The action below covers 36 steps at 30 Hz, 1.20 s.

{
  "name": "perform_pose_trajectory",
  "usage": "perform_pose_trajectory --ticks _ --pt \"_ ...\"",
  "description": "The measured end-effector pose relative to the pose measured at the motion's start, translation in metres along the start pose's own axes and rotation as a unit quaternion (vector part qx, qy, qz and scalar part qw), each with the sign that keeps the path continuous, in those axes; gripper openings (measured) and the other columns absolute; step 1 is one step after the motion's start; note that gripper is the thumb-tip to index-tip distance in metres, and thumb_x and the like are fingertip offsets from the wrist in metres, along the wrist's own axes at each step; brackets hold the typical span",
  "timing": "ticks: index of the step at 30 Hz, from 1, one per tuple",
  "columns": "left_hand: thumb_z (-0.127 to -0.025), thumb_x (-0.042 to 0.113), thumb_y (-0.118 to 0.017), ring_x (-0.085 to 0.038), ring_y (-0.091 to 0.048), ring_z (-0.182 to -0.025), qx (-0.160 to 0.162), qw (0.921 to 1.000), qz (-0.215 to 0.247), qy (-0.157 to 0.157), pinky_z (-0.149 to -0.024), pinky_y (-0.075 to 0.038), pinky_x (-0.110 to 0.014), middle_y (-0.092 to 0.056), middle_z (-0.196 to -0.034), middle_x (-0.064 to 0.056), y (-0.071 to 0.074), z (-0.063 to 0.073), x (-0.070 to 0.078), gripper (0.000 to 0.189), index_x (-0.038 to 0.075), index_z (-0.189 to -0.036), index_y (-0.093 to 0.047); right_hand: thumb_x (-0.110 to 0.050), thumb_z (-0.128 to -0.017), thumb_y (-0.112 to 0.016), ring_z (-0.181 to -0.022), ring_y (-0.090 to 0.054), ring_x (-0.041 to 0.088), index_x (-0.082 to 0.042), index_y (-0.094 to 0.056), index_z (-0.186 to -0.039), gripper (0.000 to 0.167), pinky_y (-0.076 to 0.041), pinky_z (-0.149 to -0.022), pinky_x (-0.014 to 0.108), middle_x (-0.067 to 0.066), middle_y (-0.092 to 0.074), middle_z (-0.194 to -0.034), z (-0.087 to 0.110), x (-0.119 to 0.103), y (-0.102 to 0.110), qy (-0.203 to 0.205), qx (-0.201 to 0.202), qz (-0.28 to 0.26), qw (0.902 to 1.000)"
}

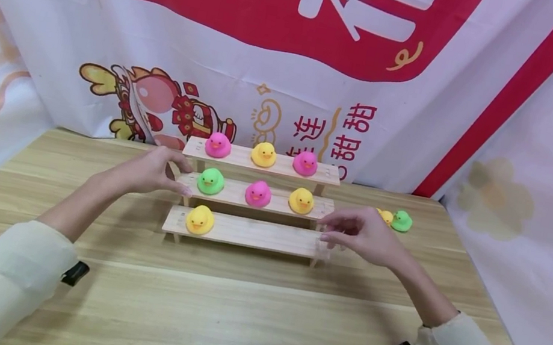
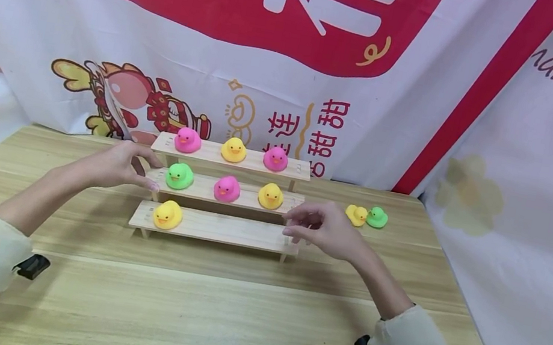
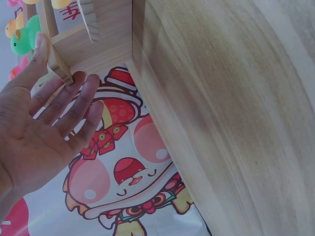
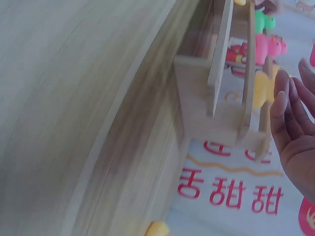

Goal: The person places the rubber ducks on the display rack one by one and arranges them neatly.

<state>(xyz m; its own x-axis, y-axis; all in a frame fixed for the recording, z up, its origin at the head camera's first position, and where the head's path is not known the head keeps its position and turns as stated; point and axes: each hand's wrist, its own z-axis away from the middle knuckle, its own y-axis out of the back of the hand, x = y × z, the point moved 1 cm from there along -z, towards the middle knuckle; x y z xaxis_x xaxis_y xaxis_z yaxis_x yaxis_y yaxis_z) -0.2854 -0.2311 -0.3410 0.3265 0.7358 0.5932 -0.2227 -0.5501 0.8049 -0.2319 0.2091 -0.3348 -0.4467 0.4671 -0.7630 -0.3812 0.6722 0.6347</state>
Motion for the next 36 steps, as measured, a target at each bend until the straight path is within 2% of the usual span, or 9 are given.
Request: perform_pose_trajectory --ticks 5,8,14,19,24,27,32,36 --pt "-0.081 0.024 -0.092 -0.027 -0.068 -0.090 0.002 1.0000 -0.002 0.003 -0.084 -0.061 -0.044 -0.071 -0.113 -0.017 0.001 0.000 0.000 0.050 -0.004 -0.118 -0.071 -0.006 -0.093 -0.078 -0.070 -0.070 0.022 0.001 -0.076 -0.114 0.023 -0.061 -0.061 0.035 0.008 -0.074 -0.084 0.008 0.014 0.010 0.003 0.047 0.019 0.9987" --pt "-0.081 0.025 -0.092 -0.027 -0.068 -0.090 0.000 1.0000 -0.003 0.002 -0.085 -0.061 -0.044 -0.071 -0.113 -0.017 0.000 0.000 -0.001 0.051 -0.004 -0.118 -0.071 -0.004 -0.094 -0.076 -0.069 -0.071 0.024 0.002 -0.075 -0.114 0.021 -0.060 -0.059 0.034 0.009 -0.075 -0.084 0.012 0.022 0.016 0.003 0.071 0.022 0.9972" --pt "-0.081 0.025 -0.091 -0.028 -0.068 -0.091 0.000 1.0000 -0.004 0.005 -0.085 -0.060 -0.045 -0.071 -0.112 -0.017 0.000 0.000 0.000 0.051 -0.004 -0.118 -0.071 -0.004 -0.095 -0.075 -0.070 -0.070 0.012 0.004 -0.074 -0.114 0.021 -0.059 -0.057 0.031 0.017 -0.075 -0.088 0.015 0.035 0.026 -0.015 0.101 0.028 0.9944" --pt "-0.082 0.024 -0.091 -0.029 -0.068 -0.091 0.000 1.0000 -0.004 0.007 -0.085 -0.061 -0.045 -0.071 -0.113 -0.017 0.001 0.001 0.001 0.050 -0.004 -0.118 -0.071 -0.005 -0.094 -0.076 -0.071 -0.069 0.009 0.005 -0.074 -0.114 0.023 -0.058 -0.057 0.027 0.019 -0.076 -0.090 0.017 0.047 0.034 -0.042 0.127 0.038 0.9902" --pt "-0.082 0.025 -0.091 -0.028 -0.068 -0.091 -0.001 1.0000 -0.002 0.004 -0.085 -0.060 -0.045 -0.071 -0.112 -0.018 0.000 0.001 0.002 0.051 -0.004 -0.118 -0.070 0.001 -0.091 -0.076 -0.070 -0.069 0.007 0.011 -0.072 -0.114 0.025 -0.058 -0.056 0.028 0.026 -0.075 -0.093 0.018 0.060 0.041 -0.047 0.160 0.044 0.9849" --pt "-0.082 0.025 -0.091 -0.028 -0.067 -0.091 -0.002 1.0000 0.001 0.000 -0.085 -0.060 -0.045 -0.070 -0.113 -0.019 0.001 0.002 0.003 0.051 -0.005 -0.118 -0.070 0.003 -0.090 -0.077 -0.074 -0.072 0.015 0.014 -0.071 -0.113 0.026 -0.057 -0.057 0.025 0.029 -0.074 -0.099 0.018 0.067 0.045 -0.062 0.182 0.054 0.9798" --pt "-0.082 0.027 -0.090 -0.029 -0.067 -0.093 -0.005 1.0000 0.000 0.008 -0.087 -0.060 -0.045 -0.070 -0.115 -0.019 0.001 0.001 0.002 0.053 -0.004 -0.120 -0.070 0.001 -0.090 -0.077 -0.088 -0.074 0.036 0.012 -0.071 -0.117 0.029 -0.055 -0.061 0.016 0.031 -0.071 -0.113 0.018 0.081 0.054 -0.105 0.205 0.111 0.9666" --pt "-0.083 0.027 -0.090 -0.028 -0.068 -0.095 -0.007 0.9999 -0.002 0.011 -0.088 -0.061 -0.045 -0.071 -0.117 -0.018 0.001 0.000 0.001 0.053 -0.003 -0.121 -0.070 0.001 -0.092 -0.075 -0.092 -0.072 0.040 0.012 -0.070 -0.119 0.030 -0.051 -0.064 0.012 0.031 -0.070 -0.116 0.019 0.091 0.059 -0.121 0.206 0.145 0.9603"
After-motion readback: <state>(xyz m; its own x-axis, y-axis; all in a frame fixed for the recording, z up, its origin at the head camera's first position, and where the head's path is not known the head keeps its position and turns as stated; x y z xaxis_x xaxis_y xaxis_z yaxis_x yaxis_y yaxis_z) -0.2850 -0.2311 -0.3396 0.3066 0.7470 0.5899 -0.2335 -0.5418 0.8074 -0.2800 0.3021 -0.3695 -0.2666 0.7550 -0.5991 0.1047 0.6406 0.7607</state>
